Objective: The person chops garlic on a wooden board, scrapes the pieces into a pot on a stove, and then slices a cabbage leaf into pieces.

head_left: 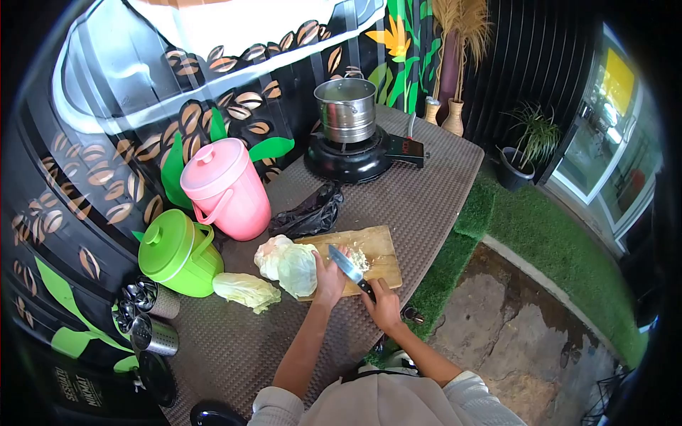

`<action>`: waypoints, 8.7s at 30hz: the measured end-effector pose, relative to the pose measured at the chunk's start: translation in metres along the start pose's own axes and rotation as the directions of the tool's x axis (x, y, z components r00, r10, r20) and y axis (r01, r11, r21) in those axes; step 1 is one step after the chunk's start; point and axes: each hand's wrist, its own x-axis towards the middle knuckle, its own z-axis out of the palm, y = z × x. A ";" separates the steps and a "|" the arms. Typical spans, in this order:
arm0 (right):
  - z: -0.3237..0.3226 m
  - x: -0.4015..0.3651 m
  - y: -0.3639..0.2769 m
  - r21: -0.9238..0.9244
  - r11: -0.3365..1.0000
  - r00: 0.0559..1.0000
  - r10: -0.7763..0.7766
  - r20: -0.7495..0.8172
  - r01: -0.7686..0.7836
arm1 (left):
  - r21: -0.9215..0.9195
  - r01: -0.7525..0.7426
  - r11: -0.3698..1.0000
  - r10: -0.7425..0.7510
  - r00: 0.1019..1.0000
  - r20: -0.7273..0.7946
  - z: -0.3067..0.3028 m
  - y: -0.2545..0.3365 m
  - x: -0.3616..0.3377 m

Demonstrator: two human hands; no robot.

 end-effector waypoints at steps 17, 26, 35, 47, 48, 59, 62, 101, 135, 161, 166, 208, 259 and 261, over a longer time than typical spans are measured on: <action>0.002 0.006 0.003 0.189 0.981 0.994 -0.022 -0.104 0.041 | 0.113 -0.070 0.991 0.087 0.984 -0.157 -0.015 -0.019 0.015; 0.015 0.006 0.002 0.156 0.981 0.991 0.127 -0.047 -0.119 | 0.004 -0.063 0.998 0.063 0.993 -0.104 -0.017 -0.026 0.015; 0.012 0.005 0.006 0.143 0.988 0.994 0.076 -0.080 -0.064 | -0.019 0.020 1.000 -0.021 0.999 -0.030 -0.014 -0.024 0.012; 0.006 0.002 0.026 0.082 0.996 0.996 0.047 -0.075 -0.041 | 0.466 -0.143 0.873 0.271 0.937 -0.219 -0.025 -0.023 0.019; 0.007 0.002 0.029 0.087 0.990 0.987 0.121 -0.102 -0.113 | 0.642 -0.200 0.740 0.383 0.910 -0.159 -0.026 -0.019 0.014; 0.012 0.010 0.045 0.082 0.986 0.970 0.160 -0.183 -0.147 | 0.895 -0.030 -0.445 0.630 0.699 0.337 -0.026 0.004 -0.030; 0.013 0.008 0.030 0.096 0.987 0.975 0.145 -0.169 -0.131 | 0.964 -0.054 -0.261 0.702 0.675 0.228 -0.064 -0.004 -0.023; 0.034 0.022 0.082 -0.112 0.943 0.933 0.286 -0.218 -0.315 | 0.960 0.198 -0.196 0.678 0.735 -0.013 -0.072 0.010 -0.039; -0.140 0.259 0.026 0.738 0.634 0.962 0.261 0.077 -0.231 | 0.060 -0.254 0.965 0.254 0.967 0.013 0.036 0.210 0.059; -0.081 0.555 0.064 0.438 0.868 0.972 -0.208 -0.112 0.236 | 0.562 -0.615 0.553 0.802 0.576 -0.158 0.159 0.332 0.332; -0.064 0.534 0.015 0.163 0.918 0.927 -0.372 0.040 0.361 | 0.691 -0.563 0.454 0.849 0.510 -0.142 0.186 0.320 0.325; -0.058 0.563 -0.001 0.044 0.979 0.973 -0.203 0.106 0.199 | 0.891 -0.451 -0.062 0.942 0.269 0.201 0.266 0.281 0.333; -0.043 0.595 0.065 0.885 0.244 0.900 -0.085 0.428 -0.397 | 0.393 -0.759 0.519 0.854 0.441 -0.275 0.211 0.311 0.284; -0.048 0.591 0.070 0.887 0.298 0.917 -0.077 0.392 -0.354 | 0.355 -0.771 0.528 0.848 0.456 -0.270 0.210 0.312 0.284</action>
